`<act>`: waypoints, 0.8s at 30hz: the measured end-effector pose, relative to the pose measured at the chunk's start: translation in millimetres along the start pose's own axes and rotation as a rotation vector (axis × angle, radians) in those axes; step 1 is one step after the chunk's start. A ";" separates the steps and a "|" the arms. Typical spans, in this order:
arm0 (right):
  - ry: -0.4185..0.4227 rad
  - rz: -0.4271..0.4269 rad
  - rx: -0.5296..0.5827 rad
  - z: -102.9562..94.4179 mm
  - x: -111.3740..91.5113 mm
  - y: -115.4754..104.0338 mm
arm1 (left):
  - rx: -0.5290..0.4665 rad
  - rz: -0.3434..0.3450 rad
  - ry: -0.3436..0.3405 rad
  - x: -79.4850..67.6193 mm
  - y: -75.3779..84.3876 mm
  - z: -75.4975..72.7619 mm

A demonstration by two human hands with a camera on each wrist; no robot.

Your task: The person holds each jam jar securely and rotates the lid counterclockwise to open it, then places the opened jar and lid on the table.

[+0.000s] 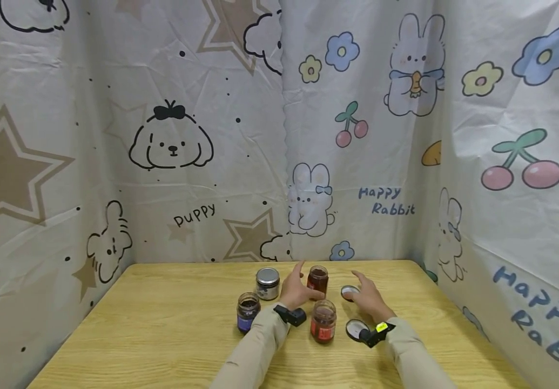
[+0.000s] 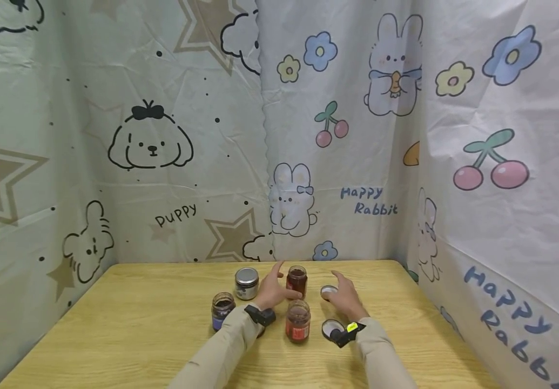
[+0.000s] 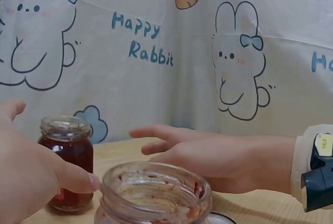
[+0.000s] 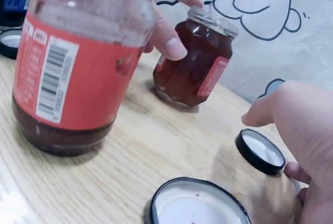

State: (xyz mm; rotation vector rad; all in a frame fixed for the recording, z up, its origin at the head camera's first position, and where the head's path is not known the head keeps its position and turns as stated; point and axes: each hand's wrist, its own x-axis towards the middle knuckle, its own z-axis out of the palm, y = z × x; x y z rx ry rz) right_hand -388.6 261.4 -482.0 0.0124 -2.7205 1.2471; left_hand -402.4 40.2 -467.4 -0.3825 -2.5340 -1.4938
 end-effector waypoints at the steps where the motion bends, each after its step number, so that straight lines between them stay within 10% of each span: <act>1: 0.001 0.004 0.001 -1.2 -0.1 -0.5 | -0.001 0.002 -0.006 -0.2 1.6 -1.5; 15: 0.000 -0.047 0.036 -30.3 -3.9 -19.6 | -0.032 0.062 -0.084 7.7 23.9 -27.9; 24: -0.001 -0.079 0.074 -49.0 -1.5 -48.1 | 0.005 0.134 0.006 21.0 32.9 -67.9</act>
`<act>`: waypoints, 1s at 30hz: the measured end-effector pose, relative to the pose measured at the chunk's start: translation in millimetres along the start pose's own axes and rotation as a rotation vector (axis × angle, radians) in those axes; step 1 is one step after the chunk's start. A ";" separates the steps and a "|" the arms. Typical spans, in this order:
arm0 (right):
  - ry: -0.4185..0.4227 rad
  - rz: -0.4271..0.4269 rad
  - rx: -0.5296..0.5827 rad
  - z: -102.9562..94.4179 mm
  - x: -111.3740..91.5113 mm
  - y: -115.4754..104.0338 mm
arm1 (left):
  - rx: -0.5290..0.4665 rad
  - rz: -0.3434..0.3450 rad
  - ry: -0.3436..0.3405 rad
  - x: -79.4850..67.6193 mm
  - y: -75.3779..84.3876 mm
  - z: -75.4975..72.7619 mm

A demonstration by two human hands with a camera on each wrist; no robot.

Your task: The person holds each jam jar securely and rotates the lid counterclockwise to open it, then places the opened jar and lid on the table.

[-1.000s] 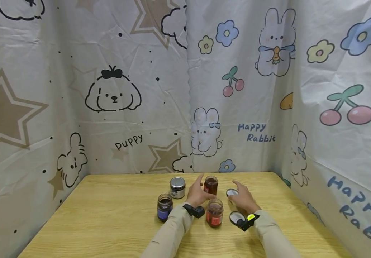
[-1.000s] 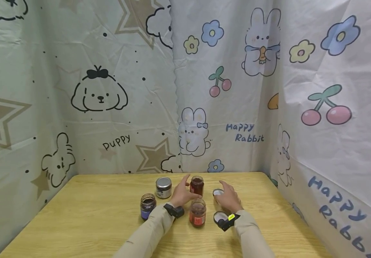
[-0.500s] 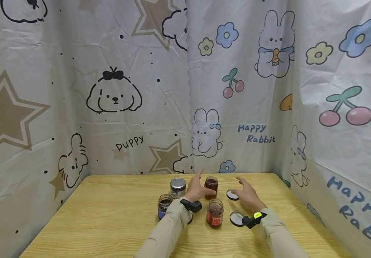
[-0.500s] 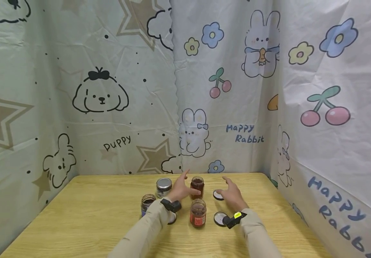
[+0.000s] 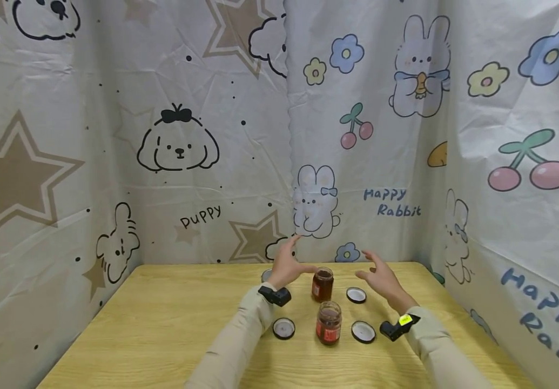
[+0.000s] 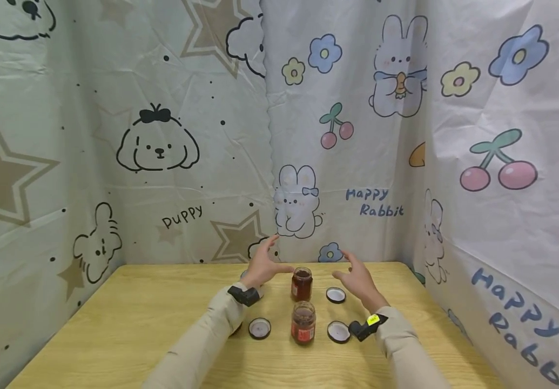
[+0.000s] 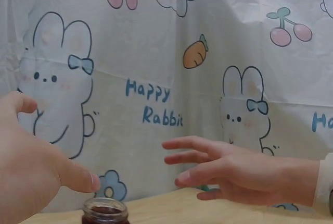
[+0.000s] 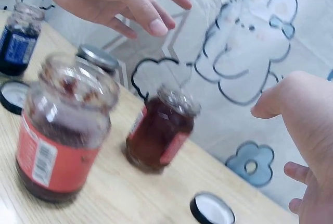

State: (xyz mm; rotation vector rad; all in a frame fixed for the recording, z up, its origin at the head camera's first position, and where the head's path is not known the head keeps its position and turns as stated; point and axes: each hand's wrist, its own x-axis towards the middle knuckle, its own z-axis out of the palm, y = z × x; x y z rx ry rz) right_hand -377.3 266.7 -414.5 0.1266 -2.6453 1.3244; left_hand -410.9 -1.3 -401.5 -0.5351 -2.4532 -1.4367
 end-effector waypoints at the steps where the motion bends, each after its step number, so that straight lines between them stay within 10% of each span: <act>1: -0.003 -0.013 0.008 0.1 0.0 -3.6 | -0.003 0.003 0.005 0.7 -1.7 -3.8; 22: -0.056 -0.184 0.035 40.9 3.5 -56.1 | 0.111 -0.142 -0.065 -11.5 -74.4 -75.4; 30: -0.058 -0.218 0.022 57.5 0.0 -64.5 | -0.018 -0.108 -0.254 -16.6 -104.8 -73.3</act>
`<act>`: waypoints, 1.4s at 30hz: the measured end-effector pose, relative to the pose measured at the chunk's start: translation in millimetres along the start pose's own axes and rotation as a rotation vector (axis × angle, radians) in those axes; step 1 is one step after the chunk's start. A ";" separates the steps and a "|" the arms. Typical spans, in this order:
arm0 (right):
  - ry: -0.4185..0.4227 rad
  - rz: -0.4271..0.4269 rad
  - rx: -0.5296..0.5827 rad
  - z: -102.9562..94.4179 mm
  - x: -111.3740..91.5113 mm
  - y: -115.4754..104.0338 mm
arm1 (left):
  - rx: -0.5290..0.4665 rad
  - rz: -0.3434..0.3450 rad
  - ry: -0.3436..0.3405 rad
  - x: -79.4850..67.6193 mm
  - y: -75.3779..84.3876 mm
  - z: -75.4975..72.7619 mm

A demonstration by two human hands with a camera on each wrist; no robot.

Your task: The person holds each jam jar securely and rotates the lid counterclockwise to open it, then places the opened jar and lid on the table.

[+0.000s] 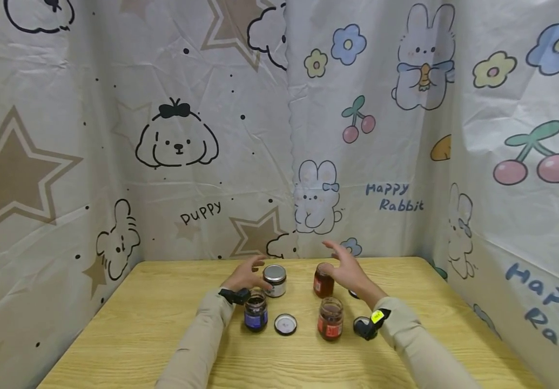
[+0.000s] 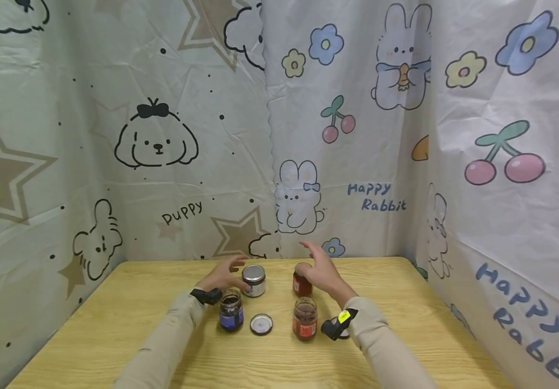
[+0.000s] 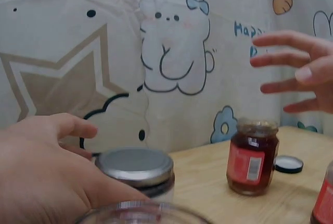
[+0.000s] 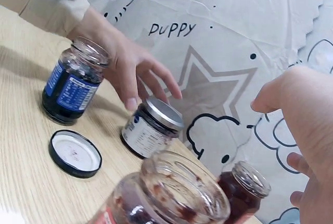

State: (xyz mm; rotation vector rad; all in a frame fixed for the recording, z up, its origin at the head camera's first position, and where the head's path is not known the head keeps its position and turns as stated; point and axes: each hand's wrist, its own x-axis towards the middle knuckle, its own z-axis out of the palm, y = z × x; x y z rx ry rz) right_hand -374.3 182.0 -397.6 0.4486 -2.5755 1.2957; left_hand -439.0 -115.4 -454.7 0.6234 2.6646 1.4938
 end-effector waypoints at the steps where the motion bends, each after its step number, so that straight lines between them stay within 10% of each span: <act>1: -0.002 -0.007 0.009 0.8 -0.2 -0.6 | -0.030 0.019 -0.024 -0.3 -1.7 1.9; 9: -0.016 -0.026 0.015 5.9 0.8 1.0 | -0.183 0.114 -0.074 -6.9 -8.3 15.8; 42: -0.021 -0.021 -0.055 13.1 -2.2 -0.7 | -0.152 0.079 0.204 -1.5 -17.4 21.2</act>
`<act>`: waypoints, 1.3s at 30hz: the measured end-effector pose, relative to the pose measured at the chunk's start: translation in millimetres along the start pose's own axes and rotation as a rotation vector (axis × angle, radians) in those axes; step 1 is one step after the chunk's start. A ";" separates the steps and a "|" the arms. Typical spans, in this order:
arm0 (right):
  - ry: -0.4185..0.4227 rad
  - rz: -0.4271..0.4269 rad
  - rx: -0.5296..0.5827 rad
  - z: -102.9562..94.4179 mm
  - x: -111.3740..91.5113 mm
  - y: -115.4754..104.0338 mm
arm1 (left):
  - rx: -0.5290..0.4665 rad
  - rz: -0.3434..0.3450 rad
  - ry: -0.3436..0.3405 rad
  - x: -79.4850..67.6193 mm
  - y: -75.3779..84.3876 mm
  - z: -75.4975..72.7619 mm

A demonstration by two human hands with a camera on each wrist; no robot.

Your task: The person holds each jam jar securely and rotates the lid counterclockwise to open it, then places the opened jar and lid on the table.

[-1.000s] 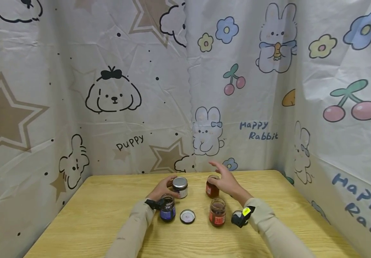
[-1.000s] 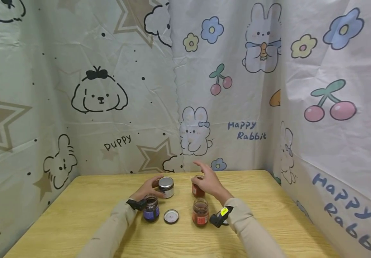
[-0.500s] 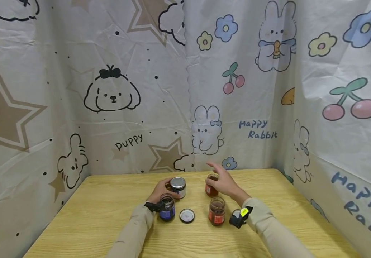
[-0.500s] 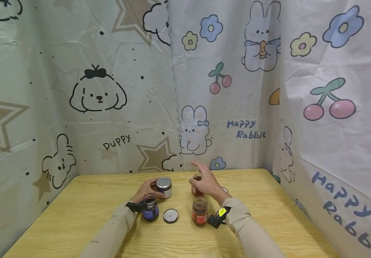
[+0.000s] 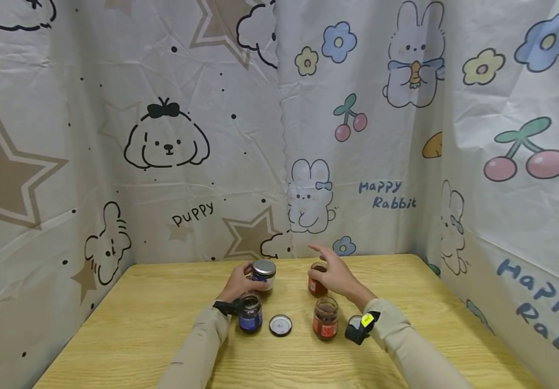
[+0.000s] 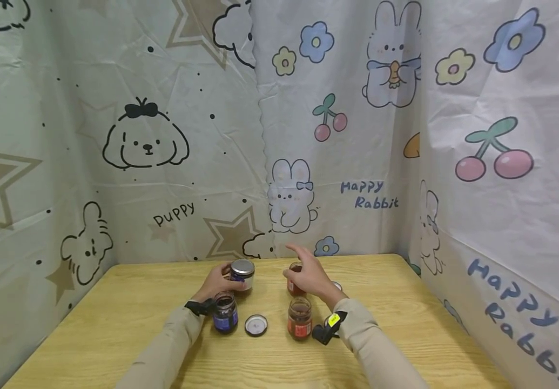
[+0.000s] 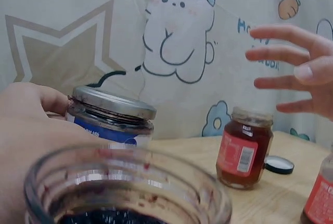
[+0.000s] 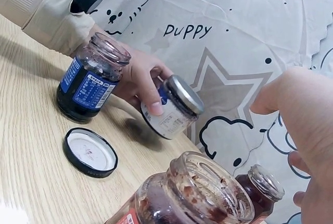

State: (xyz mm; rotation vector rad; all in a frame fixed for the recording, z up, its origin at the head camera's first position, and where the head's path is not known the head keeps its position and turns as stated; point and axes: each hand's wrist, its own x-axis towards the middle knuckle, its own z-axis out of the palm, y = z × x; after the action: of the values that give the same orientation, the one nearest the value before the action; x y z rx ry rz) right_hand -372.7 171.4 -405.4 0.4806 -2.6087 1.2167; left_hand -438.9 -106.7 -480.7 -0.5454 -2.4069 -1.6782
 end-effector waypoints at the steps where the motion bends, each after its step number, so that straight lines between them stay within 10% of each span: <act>1: 0.002 0.001 0.000 0.0 -0.1 -0.3 | 0.011 0.007 0.005 0.2 1.6 -1.1; 12: -0.014 0.013 0.023 -2.9 -0.1 -0.6 | -0.006 0.009 0.050 7.3 13.2 -14.4; 27: 0.009 -0.015 0.151 -24.6 -8.0 -11.4 | -0.149 0.053 0.033 15.3 69.7 -25.0; 39: 0.004 -0.062 0.376 -24.4 -21.4 -35.9 | -0.370 0.104 0.030 -10.9 115.9 -25.1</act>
State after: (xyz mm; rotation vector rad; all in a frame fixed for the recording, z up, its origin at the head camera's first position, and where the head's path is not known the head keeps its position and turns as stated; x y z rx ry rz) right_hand -337.7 172.9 -372.0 0.6170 -2.3431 1.6915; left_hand -386.7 -96.9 -374.2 -0.6761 -2.0152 -2.0778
